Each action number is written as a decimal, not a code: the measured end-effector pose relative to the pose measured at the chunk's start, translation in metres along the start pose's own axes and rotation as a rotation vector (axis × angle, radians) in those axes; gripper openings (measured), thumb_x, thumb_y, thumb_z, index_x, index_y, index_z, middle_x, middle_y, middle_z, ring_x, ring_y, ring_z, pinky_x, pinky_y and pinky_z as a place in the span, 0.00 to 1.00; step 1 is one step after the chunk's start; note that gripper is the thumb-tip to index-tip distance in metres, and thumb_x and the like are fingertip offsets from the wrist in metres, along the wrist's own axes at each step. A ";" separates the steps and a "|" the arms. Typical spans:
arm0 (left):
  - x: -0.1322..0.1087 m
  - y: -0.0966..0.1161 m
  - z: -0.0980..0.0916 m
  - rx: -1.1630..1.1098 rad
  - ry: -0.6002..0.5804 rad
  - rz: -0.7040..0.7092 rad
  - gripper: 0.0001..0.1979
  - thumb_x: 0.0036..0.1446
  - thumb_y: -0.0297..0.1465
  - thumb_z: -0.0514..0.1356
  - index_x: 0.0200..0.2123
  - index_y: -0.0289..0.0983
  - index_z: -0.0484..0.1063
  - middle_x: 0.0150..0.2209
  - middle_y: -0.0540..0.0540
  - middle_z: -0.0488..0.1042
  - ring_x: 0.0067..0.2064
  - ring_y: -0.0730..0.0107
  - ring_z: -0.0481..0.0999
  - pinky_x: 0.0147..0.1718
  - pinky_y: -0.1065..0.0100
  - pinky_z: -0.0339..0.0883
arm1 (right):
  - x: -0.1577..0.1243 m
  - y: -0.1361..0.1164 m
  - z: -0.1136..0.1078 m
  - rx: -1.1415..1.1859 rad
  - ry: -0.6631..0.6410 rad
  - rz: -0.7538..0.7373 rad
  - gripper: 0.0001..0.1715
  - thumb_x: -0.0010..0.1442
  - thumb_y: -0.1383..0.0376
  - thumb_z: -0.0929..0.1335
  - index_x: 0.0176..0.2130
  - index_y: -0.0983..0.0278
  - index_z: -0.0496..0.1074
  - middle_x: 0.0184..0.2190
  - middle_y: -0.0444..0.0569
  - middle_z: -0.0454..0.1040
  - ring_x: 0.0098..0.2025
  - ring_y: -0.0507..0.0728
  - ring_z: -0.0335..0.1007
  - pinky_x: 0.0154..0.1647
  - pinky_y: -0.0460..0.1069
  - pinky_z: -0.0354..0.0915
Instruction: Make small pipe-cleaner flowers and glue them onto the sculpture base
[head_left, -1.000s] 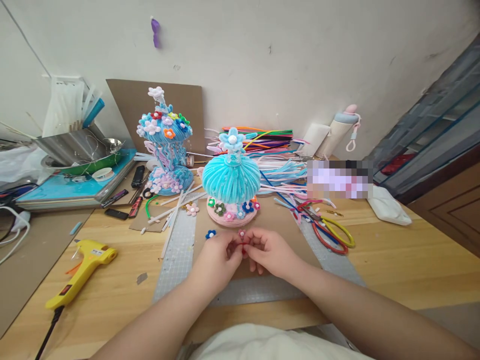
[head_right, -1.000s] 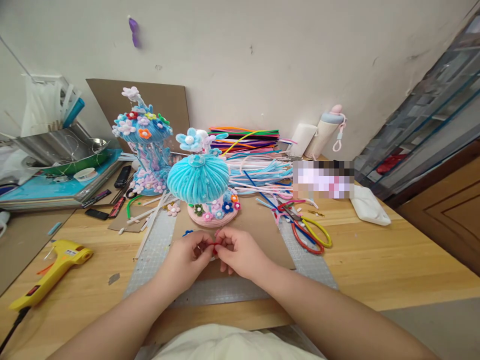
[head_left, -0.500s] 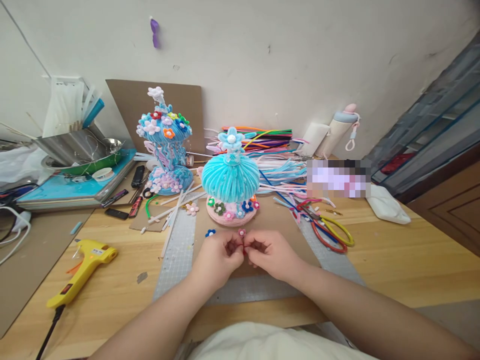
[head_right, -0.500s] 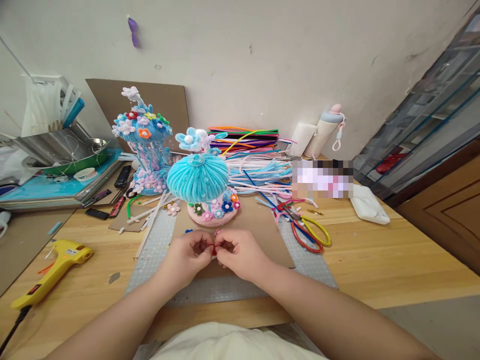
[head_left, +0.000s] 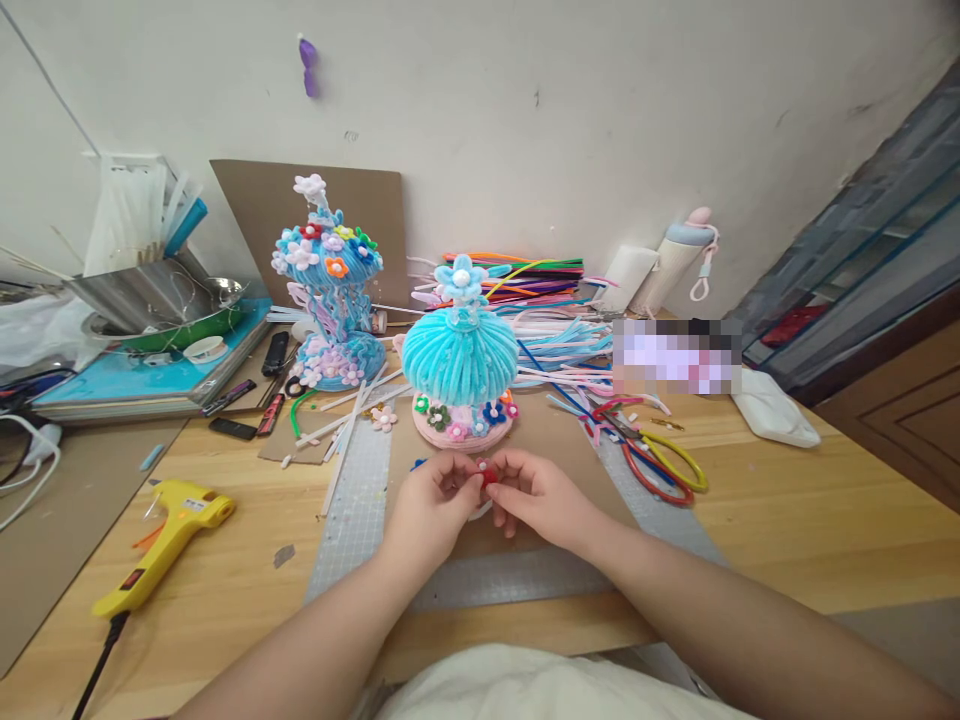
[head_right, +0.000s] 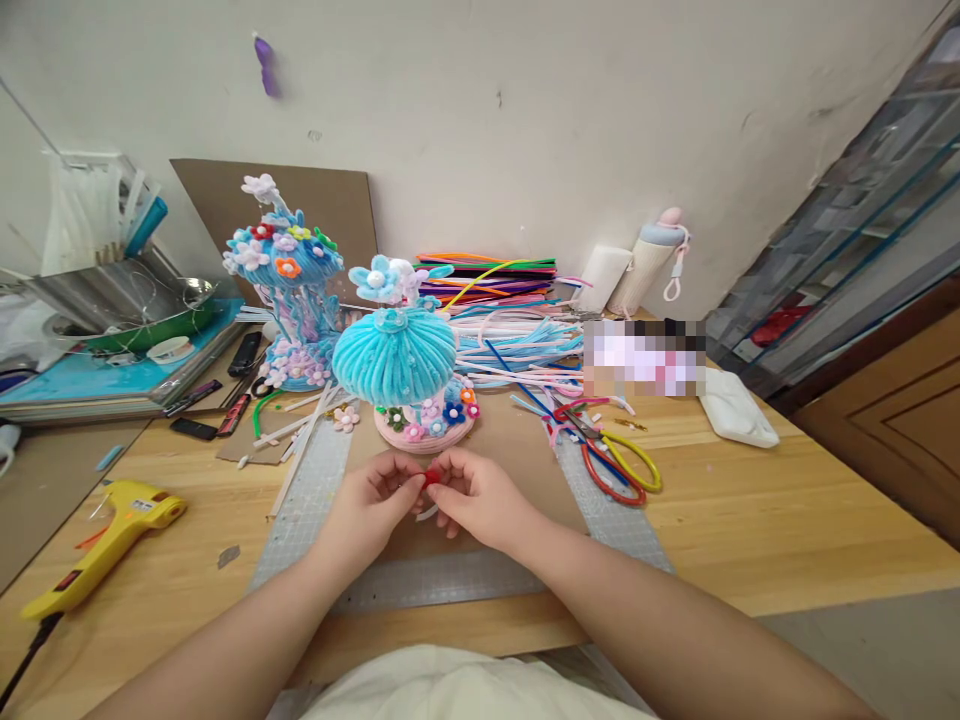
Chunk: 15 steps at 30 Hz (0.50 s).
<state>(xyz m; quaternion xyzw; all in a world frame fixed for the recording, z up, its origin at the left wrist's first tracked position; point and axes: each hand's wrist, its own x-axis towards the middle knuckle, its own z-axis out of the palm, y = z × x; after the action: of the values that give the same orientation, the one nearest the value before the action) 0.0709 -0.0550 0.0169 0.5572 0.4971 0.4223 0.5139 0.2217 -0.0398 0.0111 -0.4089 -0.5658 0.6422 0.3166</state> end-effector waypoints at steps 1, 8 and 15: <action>0.001 0.001 0.000 -0.087 -0.008 -0.036 0.05 0.49 0.32 0.57 0.28 0.35 0.65 0.22 0.52 0.68 0.24 0.76 0.67 0.25 0.72 0.61 | 0.000 0.000 0.000 0.015 -0.002 -0.002 0.12 0.52 0.60 0.66 0.33 0.65 0.63 0.18 0.39 0.68 0.17 0.47 0.62 0.17 0.43 0.62; 0.003 0.004 0.001 -0.176 -0.127 -0.227 0.09 0.46 0.34 0.59 0.26 0.34 0.63 0.21 0.53 0.66 0.22 0.77 0.65 0.21 0.74 0.59 | 0.001 0.002 -0.004 0.019 0.068 -0.024 0.09 0.52 0.61 0.65 0.29 0.64 0.62 0.13 0.37 0.64 0.13 0.46 0.59 0.14 0.42 0.60; 0.001 -0.002 0.001 -0.024 -0.079 -0.085 0.06 0.49 0.31 0.57 0.26 0.34 0.65 0.23 0.52 0.67 0.24 0.77 0.65 0.25 0.74 0.59 | 0.001 0.006 0.000 -0.034 0.049 0.022 0.07 0.50 0.65 0.65 0.32 0.64 0.62 0.17 0.37 0.65 0.15 0.46 0.60 0.14 0.41 0.61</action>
<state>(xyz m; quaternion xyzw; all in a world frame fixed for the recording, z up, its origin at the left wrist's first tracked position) 0.0720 -0.0540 0.0150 0.5456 0.4945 0.3838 0.5572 0.2221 -0.0401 0.0047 -0.4359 -0.5641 0.6259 0.3163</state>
